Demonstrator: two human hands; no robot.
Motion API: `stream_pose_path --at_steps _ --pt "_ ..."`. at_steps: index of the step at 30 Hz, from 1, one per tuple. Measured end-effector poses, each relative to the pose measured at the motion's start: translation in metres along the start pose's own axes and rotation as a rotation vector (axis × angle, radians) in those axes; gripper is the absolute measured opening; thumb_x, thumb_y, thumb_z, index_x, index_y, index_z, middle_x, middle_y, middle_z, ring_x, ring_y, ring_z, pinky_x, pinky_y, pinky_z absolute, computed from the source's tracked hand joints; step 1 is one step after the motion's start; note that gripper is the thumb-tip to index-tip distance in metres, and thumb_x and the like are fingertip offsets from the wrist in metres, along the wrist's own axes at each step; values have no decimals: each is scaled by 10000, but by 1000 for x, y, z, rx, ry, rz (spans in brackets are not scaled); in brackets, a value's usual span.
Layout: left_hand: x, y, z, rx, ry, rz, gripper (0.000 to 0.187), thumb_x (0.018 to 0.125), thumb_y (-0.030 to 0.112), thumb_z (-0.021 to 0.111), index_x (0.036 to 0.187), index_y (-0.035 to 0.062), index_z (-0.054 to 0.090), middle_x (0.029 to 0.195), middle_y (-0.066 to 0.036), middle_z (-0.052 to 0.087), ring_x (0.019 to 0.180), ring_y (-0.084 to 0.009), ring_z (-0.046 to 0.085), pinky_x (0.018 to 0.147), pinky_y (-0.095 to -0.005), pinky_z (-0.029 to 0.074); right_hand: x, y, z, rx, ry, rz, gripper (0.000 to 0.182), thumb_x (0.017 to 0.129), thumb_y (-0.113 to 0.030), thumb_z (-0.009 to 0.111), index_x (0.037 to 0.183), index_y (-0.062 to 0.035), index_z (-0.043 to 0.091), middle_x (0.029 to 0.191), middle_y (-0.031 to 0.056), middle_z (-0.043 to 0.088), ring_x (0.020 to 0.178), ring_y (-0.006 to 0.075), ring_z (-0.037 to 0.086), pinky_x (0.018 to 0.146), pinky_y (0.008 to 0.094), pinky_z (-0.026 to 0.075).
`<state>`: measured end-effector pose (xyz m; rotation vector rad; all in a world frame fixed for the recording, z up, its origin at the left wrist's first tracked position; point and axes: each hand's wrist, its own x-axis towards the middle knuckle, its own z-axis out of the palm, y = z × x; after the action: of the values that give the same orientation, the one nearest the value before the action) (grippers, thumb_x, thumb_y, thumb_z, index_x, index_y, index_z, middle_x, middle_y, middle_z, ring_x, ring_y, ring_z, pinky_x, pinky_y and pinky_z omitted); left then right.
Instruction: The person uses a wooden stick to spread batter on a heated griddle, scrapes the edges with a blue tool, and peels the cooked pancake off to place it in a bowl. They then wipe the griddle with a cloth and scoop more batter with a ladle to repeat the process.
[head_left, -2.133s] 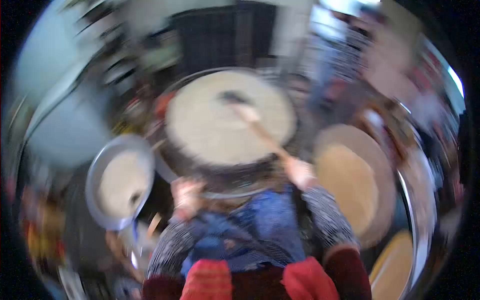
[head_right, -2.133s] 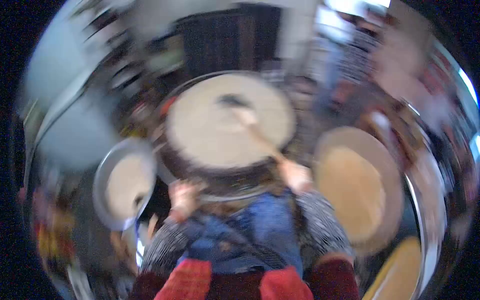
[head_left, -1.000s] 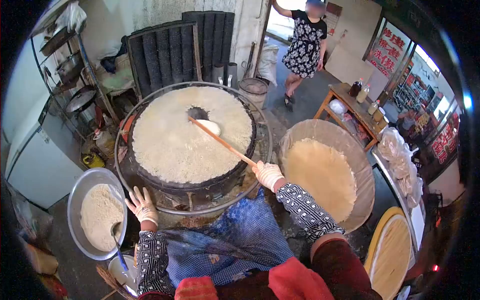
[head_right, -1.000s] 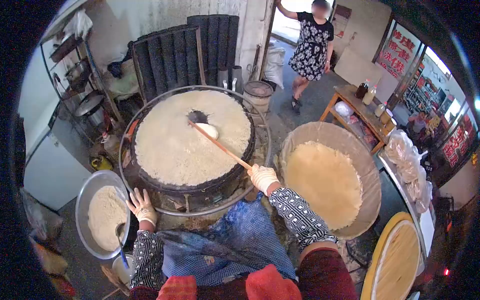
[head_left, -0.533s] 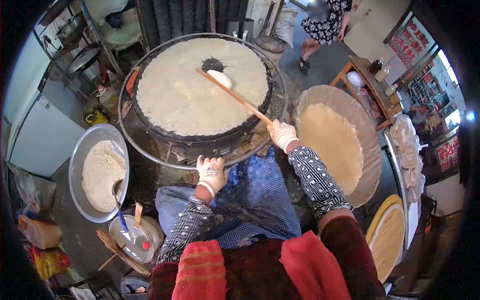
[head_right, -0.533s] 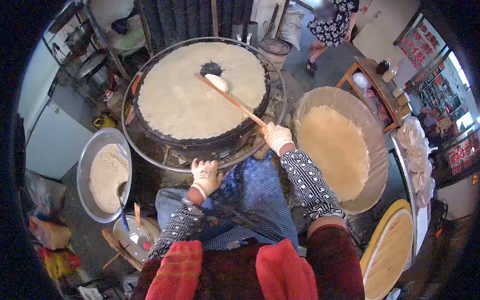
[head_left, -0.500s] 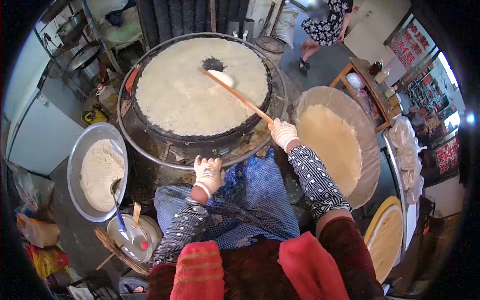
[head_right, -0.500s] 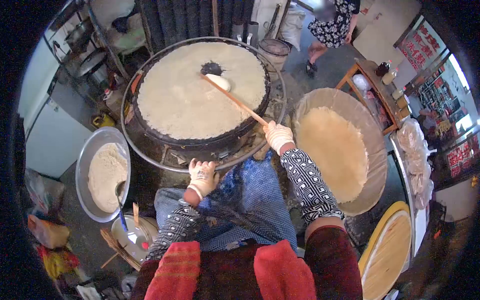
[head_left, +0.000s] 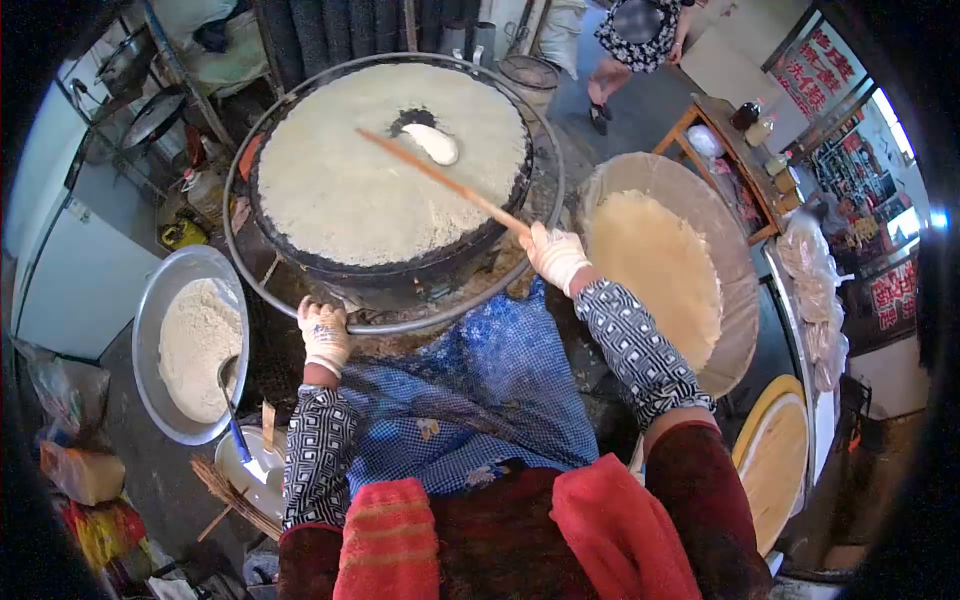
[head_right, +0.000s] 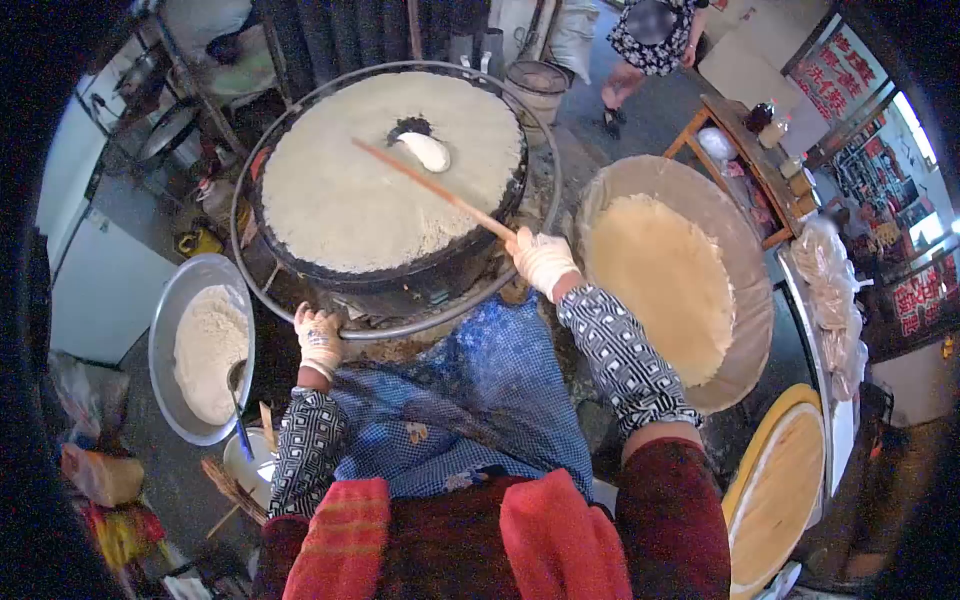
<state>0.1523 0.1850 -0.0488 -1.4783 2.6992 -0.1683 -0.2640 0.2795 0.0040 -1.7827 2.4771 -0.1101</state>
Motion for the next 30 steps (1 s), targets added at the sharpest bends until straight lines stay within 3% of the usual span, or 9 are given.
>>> stream_pose_path --at_steps 5,7,11,16,19,23,27,28,30 --pt "-2 -14 -20 162 -1 -167 370 715 351 724 1003 121 686 1135 -128 618 1195 -280 499 1117 -475 203 -3 10 -12 -30 7 61 378 956 -374 425 945 -51 620 817 193 682 799 346 669 757 459 511" --pt "-6 7 -25 89 -128 -36 406 711 397 726 1010 128 675 1170 -126 604 1188 -287 507 1119 -477 203 -11 -1 -15 -25 -2 41 373 959 -366 422 944 -50 619 822 194 681 800 342 668 751 462 509" --pt "1 51 -19 51 -221 63 647 680 499 741 1188 127 594 1011 -85 672 1063 -249 601 1054 -426 323 -28 3 -11 -15 -113 -111 392 957 -394 421 997 -46 597 874 204 676 848 343 663 770 473 495" --pt "6 4 7 -86 -156 30 418 576 487 774 930 271 722 912 -50 694 1021 -242 608 1032 -421 327 3 33 -6 -47 -24 41 351 943 -386 446 990 -57 557 860 212 672 815 400 645 742 508 486" --pt "13 -24 18 106 -178 49 234 644 305 688 839 187 744 865 -90 698 1019 -287 619 1053 -433 317 16 22 -16 -70 -28 -33 338 954 -347 448 977 -39 584 826 208 671 813 362 660 728 483 497" --pt "18 -61 15 180 -145 63 219 665 281 666 828 160 749 891 -101 696 1093 -307 581 1078 -456 294 -7 18 -33 -87 -63 -131 345 967 -347 429 949 -33 572 775 214 661 746 382 650 698 498 489" --pt "37 -96 9 298 -322 102 248 653 313 662 826 154 743 897 -97 690 1085 -279 579 1110 -428 258 28 133 69 533 -37 106 360 950 -401 448 914 -65 574 739 199 657 684 393 644 654 492 500" --pt "41 -106 14 321 -337 106 255 653 327 662 823 154 742 885 -98 685 1078 -267 575 1113 -424 256 15 62 -19 -233 -93 50 386 945 -423 453 923 -64 593 769 201 665 730 384 651 684 486 506" --pt "47 -129 26 331 -314 126 233 660 333 648 811 179 737 903 -82 679 1087 -254 563 1118 -438 243 25 59 -21 -152 -82 26 433 951 -436 432 885 -53 623 786 201 671 761 383 654 708 488 507"
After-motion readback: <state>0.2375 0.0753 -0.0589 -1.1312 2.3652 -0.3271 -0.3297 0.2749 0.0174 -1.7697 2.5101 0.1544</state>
